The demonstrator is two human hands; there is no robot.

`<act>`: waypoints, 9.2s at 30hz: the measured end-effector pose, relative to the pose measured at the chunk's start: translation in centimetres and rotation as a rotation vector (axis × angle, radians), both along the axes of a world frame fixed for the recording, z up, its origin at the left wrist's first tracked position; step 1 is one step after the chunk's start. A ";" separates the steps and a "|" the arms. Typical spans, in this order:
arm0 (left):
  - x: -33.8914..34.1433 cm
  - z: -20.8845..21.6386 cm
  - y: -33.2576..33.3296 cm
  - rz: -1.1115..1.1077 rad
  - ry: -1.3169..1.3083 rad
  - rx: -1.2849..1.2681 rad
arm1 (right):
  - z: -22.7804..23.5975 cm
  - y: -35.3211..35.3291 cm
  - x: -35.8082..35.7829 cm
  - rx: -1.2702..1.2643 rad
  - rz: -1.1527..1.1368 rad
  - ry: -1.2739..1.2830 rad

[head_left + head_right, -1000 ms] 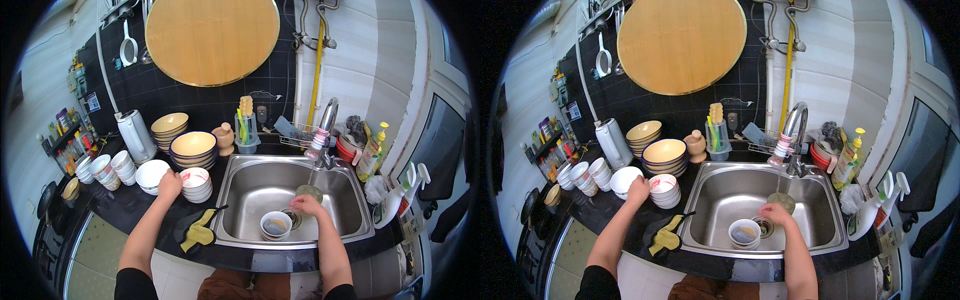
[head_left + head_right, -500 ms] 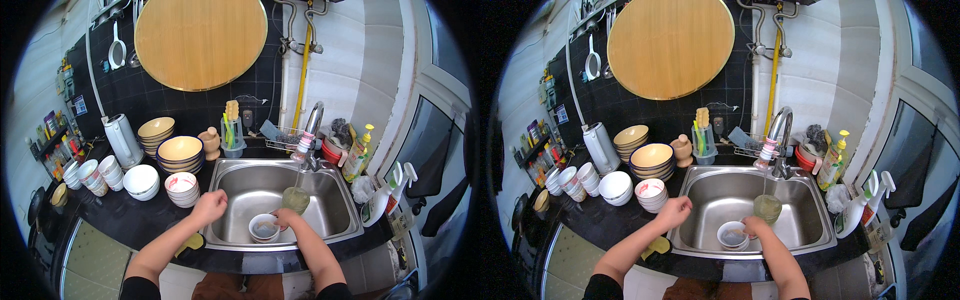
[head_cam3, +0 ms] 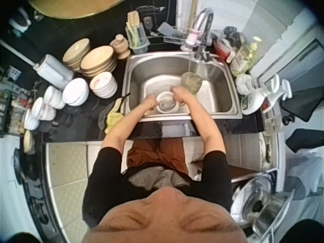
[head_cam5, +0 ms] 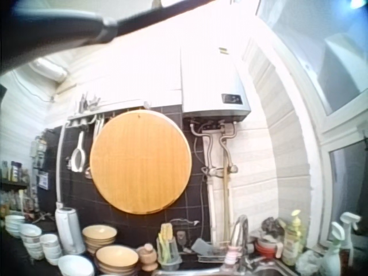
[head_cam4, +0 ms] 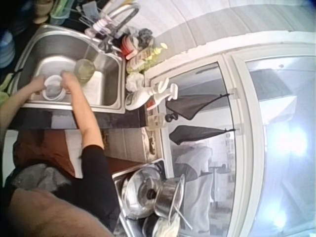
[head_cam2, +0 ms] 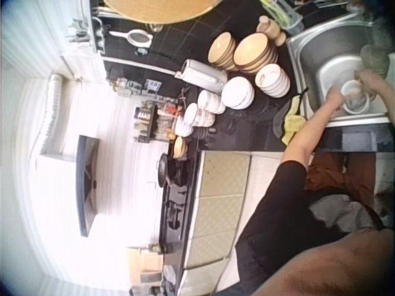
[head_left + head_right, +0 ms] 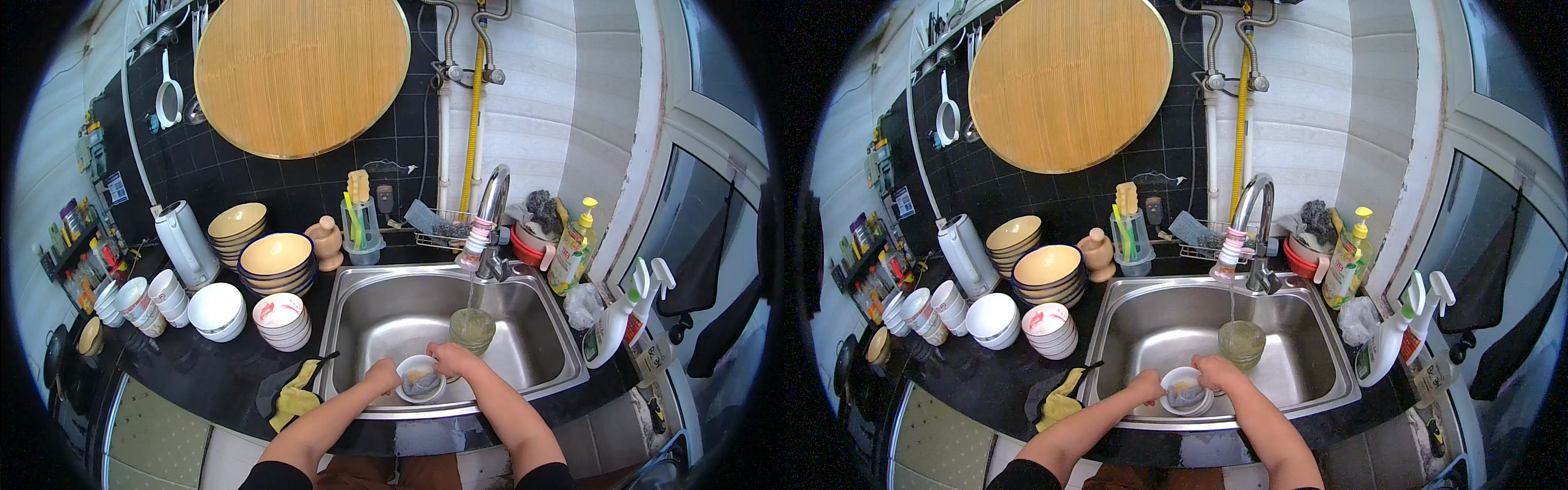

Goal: The person washes a series of small white bowls with red patterns in a kitchen sink. They rinse each bowl under running water, scrubbing the interior and exterior surfaces with their hands, and then place the cleaned bowls into a stack on the countertop to the left of the sink.

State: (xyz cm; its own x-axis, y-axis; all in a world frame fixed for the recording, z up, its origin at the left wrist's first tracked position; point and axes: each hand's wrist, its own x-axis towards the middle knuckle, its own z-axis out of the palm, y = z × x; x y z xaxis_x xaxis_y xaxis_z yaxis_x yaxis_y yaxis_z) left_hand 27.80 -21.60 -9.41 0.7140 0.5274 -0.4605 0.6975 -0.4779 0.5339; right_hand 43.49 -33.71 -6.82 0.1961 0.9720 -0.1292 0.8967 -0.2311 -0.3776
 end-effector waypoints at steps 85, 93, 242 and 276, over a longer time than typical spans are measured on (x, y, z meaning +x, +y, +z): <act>10.7 1.8 -2.9 0.390 -0.898 -1.140 | -2.5 -1.4 10.9 0.969 -0.822 1.863; 10.0 3.8 -4.1 -0.046 -0.955 -1.112 | -2.3 -1.6 10.9 1.049 -0.765 1.675; 11.2 2.3 -3.5 0.558 -0.940 -0.871 | 1.6 -0.5 1.7 0.486 -0.005 -0.281; 10.6 4.2 -5.6 0.382 -1.092 -0.586 | -1.0 -0.4 6.2 0.365 -0.902 0.702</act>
